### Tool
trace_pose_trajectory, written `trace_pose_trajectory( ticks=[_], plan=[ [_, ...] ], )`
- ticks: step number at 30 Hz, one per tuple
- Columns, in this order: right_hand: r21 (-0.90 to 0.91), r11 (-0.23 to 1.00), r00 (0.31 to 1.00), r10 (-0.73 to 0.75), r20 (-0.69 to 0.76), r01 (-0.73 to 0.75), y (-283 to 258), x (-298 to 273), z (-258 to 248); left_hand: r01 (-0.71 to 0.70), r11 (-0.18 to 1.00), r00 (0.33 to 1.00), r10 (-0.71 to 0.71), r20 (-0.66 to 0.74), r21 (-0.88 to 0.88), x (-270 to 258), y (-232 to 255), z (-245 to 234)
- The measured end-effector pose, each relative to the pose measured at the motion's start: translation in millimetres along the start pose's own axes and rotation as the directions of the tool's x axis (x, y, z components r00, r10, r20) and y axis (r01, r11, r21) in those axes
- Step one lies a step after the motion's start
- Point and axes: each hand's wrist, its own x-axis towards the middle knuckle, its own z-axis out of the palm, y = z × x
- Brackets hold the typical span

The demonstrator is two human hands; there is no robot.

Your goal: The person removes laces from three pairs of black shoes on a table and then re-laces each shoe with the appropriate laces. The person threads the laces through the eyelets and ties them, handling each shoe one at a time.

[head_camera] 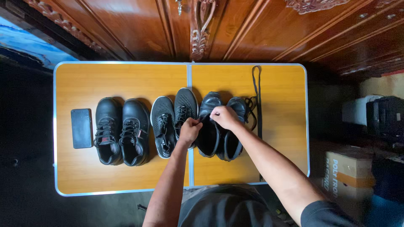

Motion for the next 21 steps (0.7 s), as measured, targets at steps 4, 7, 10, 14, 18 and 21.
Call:
trace_pose_trajectory(
  ticks=[4,7,10,14,18,21],
  plan=[
    [-0.166,0.986,1.000,0.018,-0.022,-0.022,-14.2,-8.6,-2.4,-0.019,0.998,1.000,0.020,-0.017,0.065,-6.9,12.2,-0.8],
    [-0.234,0.970,0.998,0.067,-0.001,-0.065,-16.0,-3.8,-2.1,-0.147,0.968,0.984,0.165,-0.071,0.205,-12.1,31.5,0.5],
    [-0.364,0.931,1.000,0.013,0.020,-0.005,-7.1,-0.2,3.6,-0.182,0.875,0.971,0.232,-0.058,0.449,-20.3,56.8,13.7],
    [-0.504,0.863,0.999,-0.022,0.037,0.038,3.7,15.7,16.0,-0.136,0.479,0.984,0.167,0.062,0.867,-19.4,90.9,44.7],
    [-0.545,0.838,0.991,0.095,0.093,-0.029,2.1,22.3,24.0,-0.101,0.442,0.993,0.094,0.065,0.892,-14.9,99.3,35.2],
    [-0.420,0.907,1.000,0.010,-0.006,-0.012,5.8,18.3,24.0,-0.068,0.599,0.997,0.010,0.078,0.798,-14.1,94.2,16.1]
  ],
)
